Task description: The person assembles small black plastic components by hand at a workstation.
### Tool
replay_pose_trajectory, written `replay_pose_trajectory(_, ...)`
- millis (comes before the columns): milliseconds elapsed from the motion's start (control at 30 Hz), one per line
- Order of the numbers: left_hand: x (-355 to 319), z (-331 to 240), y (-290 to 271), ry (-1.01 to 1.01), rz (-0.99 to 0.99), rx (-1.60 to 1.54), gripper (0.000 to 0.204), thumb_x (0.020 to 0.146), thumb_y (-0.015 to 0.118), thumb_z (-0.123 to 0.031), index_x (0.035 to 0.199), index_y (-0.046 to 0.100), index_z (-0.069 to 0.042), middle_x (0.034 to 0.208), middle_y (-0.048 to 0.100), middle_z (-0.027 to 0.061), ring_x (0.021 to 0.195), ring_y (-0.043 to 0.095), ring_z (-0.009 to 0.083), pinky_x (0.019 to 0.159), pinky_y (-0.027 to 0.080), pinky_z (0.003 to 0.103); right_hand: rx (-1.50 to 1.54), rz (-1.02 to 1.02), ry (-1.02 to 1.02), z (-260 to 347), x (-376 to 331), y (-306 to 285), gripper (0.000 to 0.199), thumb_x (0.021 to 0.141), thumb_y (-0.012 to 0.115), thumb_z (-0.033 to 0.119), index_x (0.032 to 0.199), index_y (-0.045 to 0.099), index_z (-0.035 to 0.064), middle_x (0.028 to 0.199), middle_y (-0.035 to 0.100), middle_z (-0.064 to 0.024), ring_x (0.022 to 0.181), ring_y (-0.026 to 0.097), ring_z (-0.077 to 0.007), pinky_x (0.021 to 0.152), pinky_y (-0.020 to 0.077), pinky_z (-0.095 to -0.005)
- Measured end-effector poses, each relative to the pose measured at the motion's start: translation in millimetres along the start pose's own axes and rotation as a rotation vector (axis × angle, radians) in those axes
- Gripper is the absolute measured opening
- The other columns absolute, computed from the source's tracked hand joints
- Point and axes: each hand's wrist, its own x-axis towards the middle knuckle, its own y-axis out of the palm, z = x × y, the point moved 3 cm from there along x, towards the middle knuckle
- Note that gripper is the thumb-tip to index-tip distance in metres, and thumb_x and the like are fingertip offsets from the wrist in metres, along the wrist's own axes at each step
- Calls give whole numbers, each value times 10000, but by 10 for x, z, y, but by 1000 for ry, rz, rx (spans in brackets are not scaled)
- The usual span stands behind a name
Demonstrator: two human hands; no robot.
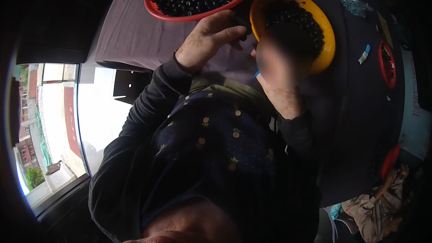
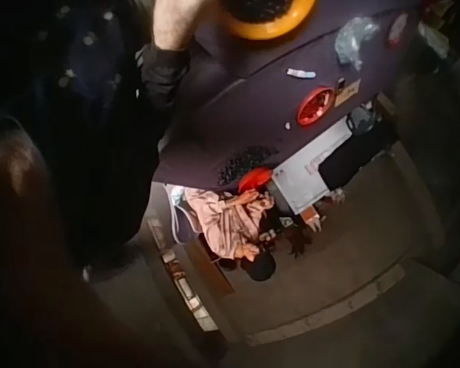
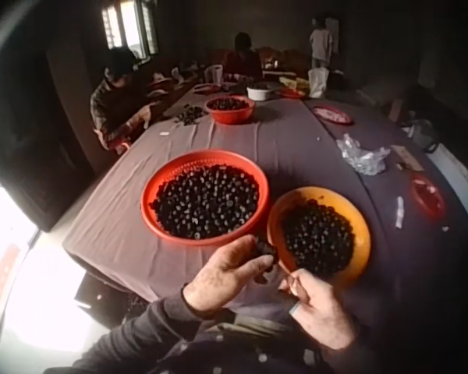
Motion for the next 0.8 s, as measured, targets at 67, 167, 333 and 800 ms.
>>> replay_pose_trajectory(67, 109, 205, 44, -15, -43, 95, 298, 850, 629, -120, 1070, 545, 63, 861, 632, 114, 689, 611, 129, 624, 498, 253, -8, 13, -29, -139, -103, 23, 80, 871, 572, 59, 926, 531, 20, 715, 374, 72, 680, 335, -20, 659, 318, -167)
replay_pose_trajectory(167, 349, 266, 126, 13, 65, 364, 343, 825, 644, -123, 1092, 540, 67, 845, 624, 158, 695, 618, 130, 617, 495, 250, -16, 54, -1, -266, -231, 95, 88, 851, 554, 15, 934, 527, 2, 752, 418, 45, 710, 370, -32, 677, 347, -182)
replay_pose_trajectory(333, 606, 209, 351, 341, 82, 657, 365, 782, 653, -99, 1098, 551, 52, 922, 626, 189, 819, 634, 295, 716, 511, 346, -49, 94, -18, -284, -262, 152, 104, 847, 577, -8, 938, 531, -33, 805, 588, -78, 766, 569, -84, 709, 462, -252)
replay_pose_trajectory(800, 970, -325, -677, 758, 252, 1373, 220, 773, 635, -131, 943, 620, 7, 940, 584, 172, 866, 564, 339, 774, 465, 411, -14, 96, -8, -358, -224, 146, 80, 851, 557, -24, 916, 512, -10, 789, 470, 22, 757, 432, -25, 693, 384, -189)
